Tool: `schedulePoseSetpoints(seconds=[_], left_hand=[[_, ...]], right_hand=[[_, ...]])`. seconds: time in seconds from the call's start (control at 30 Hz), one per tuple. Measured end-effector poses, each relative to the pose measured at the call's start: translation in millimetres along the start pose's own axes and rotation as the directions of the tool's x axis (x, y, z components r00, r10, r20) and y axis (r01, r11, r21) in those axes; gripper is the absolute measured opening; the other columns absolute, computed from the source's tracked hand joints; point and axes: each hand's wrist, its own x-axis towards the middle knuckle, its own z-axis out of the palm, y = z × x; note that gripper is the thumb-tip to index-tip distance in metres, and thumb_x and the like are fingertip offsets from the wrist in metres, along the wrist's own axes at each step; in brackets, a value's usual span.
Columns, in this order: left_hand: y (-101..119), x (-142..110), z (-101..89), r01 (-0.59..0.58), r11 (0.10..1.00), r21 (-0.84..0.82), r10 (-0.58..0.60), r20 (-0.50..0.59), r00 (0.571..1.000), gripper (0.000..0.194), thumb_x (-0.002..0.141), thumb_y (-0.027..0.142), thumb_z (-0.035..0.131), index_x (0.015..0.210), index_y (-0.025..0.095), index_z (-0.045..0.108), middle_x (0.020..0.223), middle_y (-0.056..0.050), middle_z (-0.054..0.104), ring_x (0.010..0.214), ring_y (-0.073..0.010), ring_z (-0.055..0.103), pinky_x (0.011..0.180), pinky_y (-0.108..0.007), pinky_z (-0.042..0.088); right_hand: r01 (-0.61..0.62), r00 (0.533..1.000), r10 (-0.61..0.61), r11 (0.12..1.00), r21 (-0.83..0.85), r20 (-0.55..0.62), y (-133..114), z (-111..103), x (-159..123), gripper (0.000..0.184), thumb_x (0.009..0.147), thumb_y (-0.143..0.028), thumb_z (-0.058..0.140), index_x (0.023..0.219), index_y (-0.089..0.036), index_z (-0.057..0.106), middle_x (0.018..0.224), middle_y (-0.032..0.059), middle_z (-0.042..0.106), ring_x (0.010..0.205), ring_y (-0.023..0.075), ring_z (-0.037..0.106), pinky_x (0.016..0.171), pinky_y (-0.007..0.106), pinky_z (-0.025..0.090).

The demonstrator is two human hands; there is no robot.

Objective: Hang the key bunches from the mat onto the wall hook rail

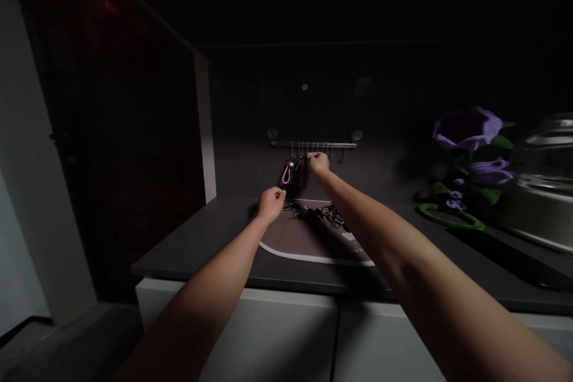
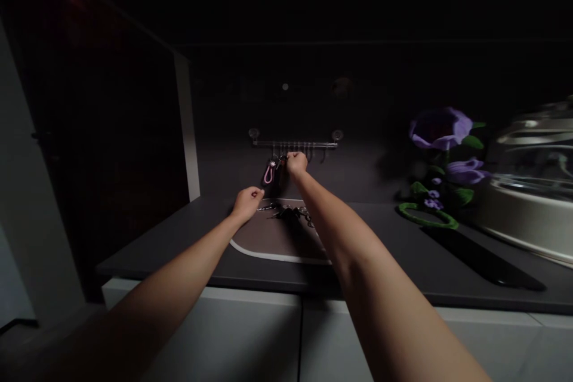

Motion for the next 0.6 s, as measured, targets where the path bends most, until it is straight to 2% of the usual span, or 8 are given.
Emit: schedulePoseSetpoints(seconds=[0.27,0.43,0.6], left_hand=[[-6,2,2.3,-0.016,0.999,0.031,0.016,0.003,1.0,0.021,0.077,0.026,0.048,0.068,0.014,0.063,0.07,-0.006,0.064,0.066,-0.0144,0.056,0.063,-0.025,0.038],[-6,2,2.2,-0.008,0.999,0.031,0.008,-0.003,1.0,0.02,0.076,0.025,0.048,0.068,0.015,0.063,0.069,-0.006,0.064,0.064,-0.0143,0.056,0.062,-0.025,0.038],[-5,2,1.0,0.003,0.999,0.054,-0.003,0.0,1.0,0.02,0.076,0.024,0.048,0.068,0.014,0.063,0.071,-0.007,0.065,0.066,-0.0155,0.056,0.063,-0.025,0.038]], right_hand=[[-0.027,0.998,0.025,0.999,-0.034,-0.053,4,8,5,0.018,0.069,-0.027,0.05,0.069,-0.014,0.061,0.067,0.006,0.061,0.063,0.0156,0.057,0.064,0.027,0.044],[-0.049,0.997,0.051,0.999,0.019,-0.059,10,10,1,0.015,0.069,-0.025,0.049,0.068,-0.015,0.061,0.066,0.0049,0.061,0.062,0.0148,0.056,0.064,0.026,0.045],[-0.036,0.999,0.036,0.999,-0.004,-0.027,17,9,-5,0.015,0.069,-0.025,0.049,0.071,-0.016,0.06,0.071,0.0045,0.062,0.065,0.0139,0.055,0.067,0.025,0.044]])
